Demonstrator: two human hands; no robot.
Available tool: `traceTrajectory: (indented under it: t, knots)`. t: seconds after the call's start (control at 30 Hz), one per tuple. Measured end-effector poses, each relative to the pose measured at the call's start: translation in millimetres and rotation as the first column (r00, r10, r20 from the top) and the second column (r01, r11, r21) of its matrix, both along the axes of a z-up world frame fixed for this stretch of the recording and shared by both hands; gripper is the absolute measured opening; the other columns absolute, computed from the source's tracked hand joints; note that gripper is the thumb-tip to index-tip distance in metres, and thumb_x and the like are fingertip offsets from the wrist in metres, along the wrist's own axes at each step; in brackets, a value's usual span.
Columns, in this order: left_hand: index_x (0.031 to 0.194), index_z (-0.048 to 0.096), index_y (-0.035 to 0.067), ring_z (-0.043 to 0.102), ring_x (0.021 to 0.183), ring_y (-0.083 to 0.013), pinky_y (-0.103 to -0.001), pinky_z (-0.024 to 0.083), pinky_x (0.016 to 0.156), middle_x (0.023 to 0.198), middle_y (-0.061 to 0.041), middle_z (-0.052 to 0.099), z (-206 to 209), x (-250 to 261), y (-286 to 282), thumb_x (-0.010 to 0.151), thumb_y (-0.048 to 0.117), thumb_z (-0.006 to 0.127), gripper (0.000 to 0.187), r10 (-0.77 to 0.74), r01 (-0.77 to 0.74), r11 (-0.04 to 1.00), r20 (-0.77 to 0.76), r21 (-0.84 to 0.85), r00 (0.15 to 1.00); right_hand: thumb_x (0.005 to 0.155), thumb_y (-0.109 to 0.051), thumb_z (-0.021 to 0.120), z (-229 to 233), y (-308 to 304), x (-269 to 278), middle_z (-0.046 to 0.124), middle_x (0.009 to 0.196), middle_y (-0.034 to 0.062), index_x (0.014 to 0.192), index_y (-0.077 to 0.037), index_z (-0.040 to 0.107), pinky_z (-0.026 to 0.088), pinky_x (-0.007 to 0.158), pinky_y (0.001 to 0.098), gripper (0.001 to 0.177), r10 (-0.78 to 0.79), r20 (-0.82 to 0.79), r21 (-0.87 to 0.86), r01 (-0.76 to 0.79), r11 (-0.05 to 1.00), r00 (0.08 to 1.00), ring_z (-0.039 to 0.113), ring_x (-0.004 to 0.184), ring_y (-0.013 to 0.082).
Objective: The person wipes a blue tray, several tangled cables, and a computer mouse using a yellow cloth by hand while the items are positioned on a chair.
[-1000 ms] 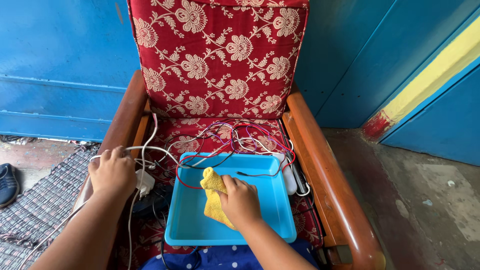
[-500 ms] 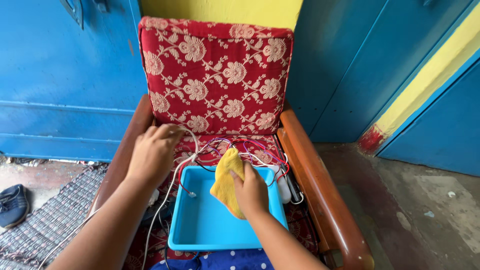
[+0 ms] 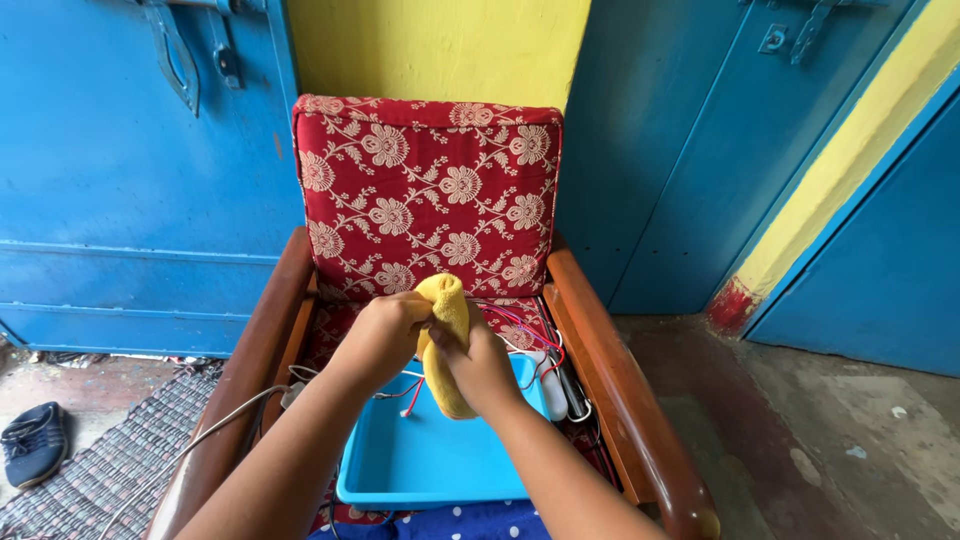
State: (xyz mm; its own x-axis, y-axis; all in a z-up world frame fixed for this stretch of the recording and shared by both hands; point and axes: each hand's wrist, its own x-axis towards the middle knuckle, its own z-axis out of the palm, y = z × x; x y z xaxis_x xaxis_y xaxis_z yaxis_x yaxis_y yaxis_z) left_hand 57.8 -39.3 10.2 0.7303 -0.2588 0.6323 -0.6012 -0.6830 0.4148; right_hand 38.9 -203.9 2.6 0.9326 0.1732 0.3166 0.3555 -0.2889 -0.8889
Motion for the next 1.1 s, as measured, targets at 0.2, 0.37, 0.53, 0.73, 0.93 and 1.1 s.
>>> traceTrajectory:
  t: [0.2, 0.37, 0.53, 0.73, 0.93, 1.1]
  knots:
    - [0.089, 0.071, 0.0, 0.071, 0.084, -0.0375, -0.043, 0.057, 0.072, 0.089, -0.018, 0.073, 3.3, -19.6, 1.8, 0.079, 0.004, 0.074, 0.011, 0.035, -0.039, 0.998, -0.066, -0.056, 0.997, 0.092, -0.02, 0.068, 1.1, -7.5, -0.3, 0.075, 0.114, 0.0154, 0.131, -0.012, 0.058, 0.055, 0.091, 0.0441, 0.041, -0.008, -0.014, -0.206, 0.005, 0.978, 1.0, 0.072, 0.109, 0.034]
    - [0.103, 0.068, 0.004, 0.077, 0.076, -0.0202, -0.033, 0.061, 0.068, 0.095, -0.008, 0.078, 12.4, -28.8, 18.9, 0.084, 0.007, 0.07, 0.019, 0.025, -0.126, 0.953, -0.344, -0.275, 0.939, 0.09, -0.015, 0.069, -10.9, -30.3, 17.6, 0.072, 0.116, 0.0188, 0.131, -0.009, 0.055, 0.056, 0.088, 0.0485, 0.044, -0.2, 0.262, -0.363, 0.289, 0.886, 0.944, 0.07, 0.107, 0.0385]
    - [0.106, 0.075, 0.005, 0.075, 0.076, -0.0165, -0.031, 0.06, 0.069, 0.088, -0.008, 0.08, 6.4, -31.6, 43.8, 0.087, 0.011, 0.074, 0.02, 0.044, -0.152, 0.958, -0.396, -0.245, 0.917, 0.089, -0.017, 0.071, -10.6, -67.9, 20.6, 0.071, 0.116, 0.0156, 0.122, -0.01, 0.059, 0.055, 0.087, 0.0497, 0.036, -0.369, 0.269, -0.347, 0.447, 0.824, 0.889, 0.069, 0.107, 0.0381]
    - [0.109, 0.078, 0.011, 0.075, 0.072, -0.0171, -0.033, 0.058, 0.068, 0.085, -0.009, 0.08, 4.3, -30.7, 38.1, 0.084, 0.019, 0.075, 0.026, 0.152, -0.238, 0.958, -0.418, -0.162, 0.895, 0.093, -0.035, 0.067, -4.7, -75.2, 17.4, 0.07, 0.118, 0.0149, 0.12, -0.009, 0.06, 0.054, 0.09, 0.0486, 0.037, -0.337, 0.198, -0.398, 0.389, 0.83, 0.921, 0.069, 0.109, 0.0366]
    - [0.098, 0.081, 0.01, 0.076, 0.067, -0.0238, -0.034, 0.058, 0.068, 0.079, -0.014, 0.078, 25.8, -35.6, 12.4, 0.087, 0.026, 0.074, 0.021, 0.241, -0.31, 0.945, -0.429, -0.099, 0.87, 0.099, -0.04, 0.055, 30.7, -56.4, 6.2, 0.073, 0.114, 0.0146, 0.127, -0.011, 0.062, 0.056, 0.088, 0.0449, 0.041, -0.249, 0.246, -0.126, 0.286, 0.95, 0.937, 0.072, 0.104, 0.0327]
    - [0.095, 0.077, 0.004, 0.074, 0.069, -0.0286, -0.037, 0.057, 0.067, 0.079, -0.018, 0.074, 46.0, -33.0, -11.6, 0.084, 0.014, 0.07, 0.017, 0.208, -0.264, 0.951, -0.296, -0.163, 0.932, 0.101, -0.042, 0.059, 52.4, -26.7, -11.6, 0.073, 0.115, 0.0128, 0.127, -0.014, 0.068, 0.053, 0.094, 0.0411, 0.04, 0.073, 0.104, -0.365, -0.031, 0.93, 0.992, 0.07, 0.108, 0.0259]
